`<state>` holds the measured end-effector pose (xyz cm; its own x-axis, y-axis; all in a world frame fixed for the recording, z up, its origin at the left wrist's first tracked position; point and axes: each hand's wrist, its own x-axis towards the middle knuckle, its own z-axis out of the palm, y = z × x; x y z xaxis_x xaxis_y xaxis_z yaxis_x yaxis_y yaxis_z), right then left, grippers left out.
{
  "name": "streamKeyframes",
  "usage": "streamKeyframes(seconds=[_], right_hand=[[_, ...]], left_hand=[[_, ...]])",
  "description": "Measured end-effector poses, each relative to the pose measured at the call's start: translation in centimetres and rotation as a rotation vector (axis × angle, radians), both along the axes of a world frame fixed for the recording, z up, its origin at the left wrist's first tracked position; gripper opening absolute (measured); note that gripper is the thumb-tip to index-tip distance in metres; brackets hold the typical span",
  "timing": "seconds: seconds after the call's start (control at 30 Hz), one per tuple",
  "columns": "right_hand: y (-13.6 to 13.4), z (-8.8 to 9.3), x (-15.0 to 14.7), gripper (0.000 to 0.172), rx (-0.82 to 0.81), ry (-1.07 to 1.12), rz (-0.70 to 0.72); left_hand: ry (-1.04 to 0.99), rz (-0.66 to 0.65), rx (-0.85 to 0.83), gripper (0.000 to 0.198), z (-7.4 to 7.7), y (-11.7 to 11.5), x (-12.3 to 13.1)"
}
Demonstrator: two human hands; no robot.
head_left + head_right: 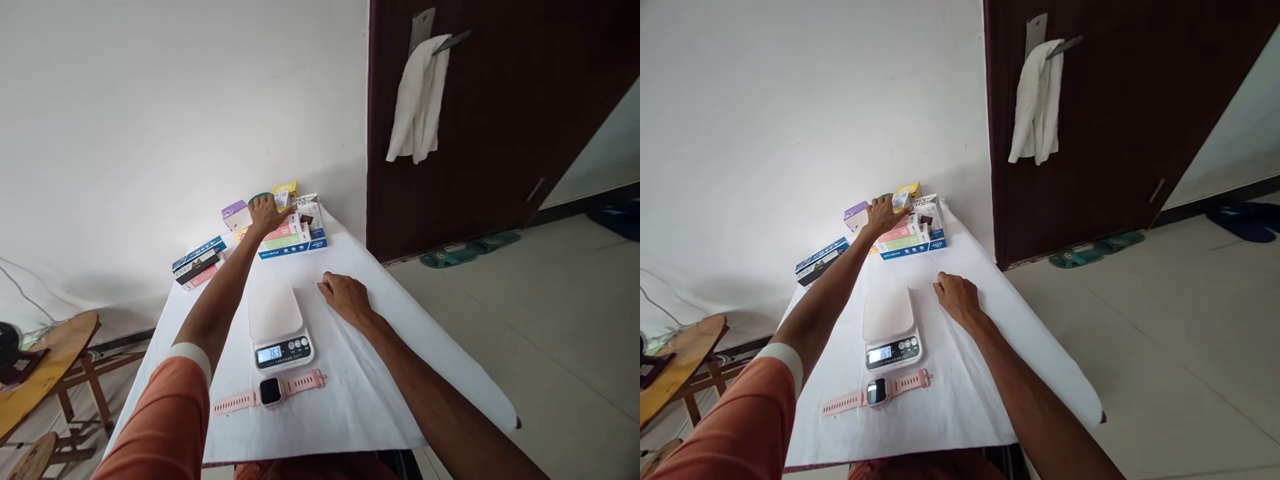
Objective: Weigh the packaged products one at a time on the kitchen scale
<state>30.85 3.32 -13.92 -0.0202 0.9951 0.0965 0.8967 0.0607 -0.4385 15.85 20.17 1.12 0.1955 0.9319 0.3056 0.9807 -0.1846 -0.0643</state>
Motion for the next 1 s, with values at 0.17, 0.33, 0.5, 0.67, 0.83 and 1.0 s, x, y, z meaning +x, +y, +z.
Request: streamKeyframes(seconds=[0.17, 0.33, 0.5, 0.67, 0.83, 1.0], right_hand=[[-0.2, 0.2, 0.1, 0.022, -0.01, -0.01, 0.009], [-0.2, 0.2, 0.2, 0.024, 0.001, -0.024, 0.039], [0.0, -0.2, 0.2, 0.025, 0.013, -0.045, 0.022], [-0.2, -0.1, 0.0, 0.026, 0.0, -0.023, 0.02], [0.0, -0.1, -0.1, 0.027, -0.003, -0.025, -0.018], [0.2, -0.3, -0.1, 0.027, 0.016, -0.003, -0.02]], left_hand=[[-0.044, 0.129, -0.027, 0.057, -0.6, 1.5, 2.7], [-0.218, 0.127, 0.151, 0.039, -1.1, 0.8, 3.7], [-0.298, 0.003, 0.249, 0.043, -1.0, -3.6, 1.2], [-0.393, -0.238, 0.171, 0.05, -2.9, -12.7, -5.7], [-0.516, -0.338, -0.07, 0.047, -6.3, -20.5, -11.4], [-0.552, -0.325, -0.205, 0.043, -9.1, -23.4, -12.9]])
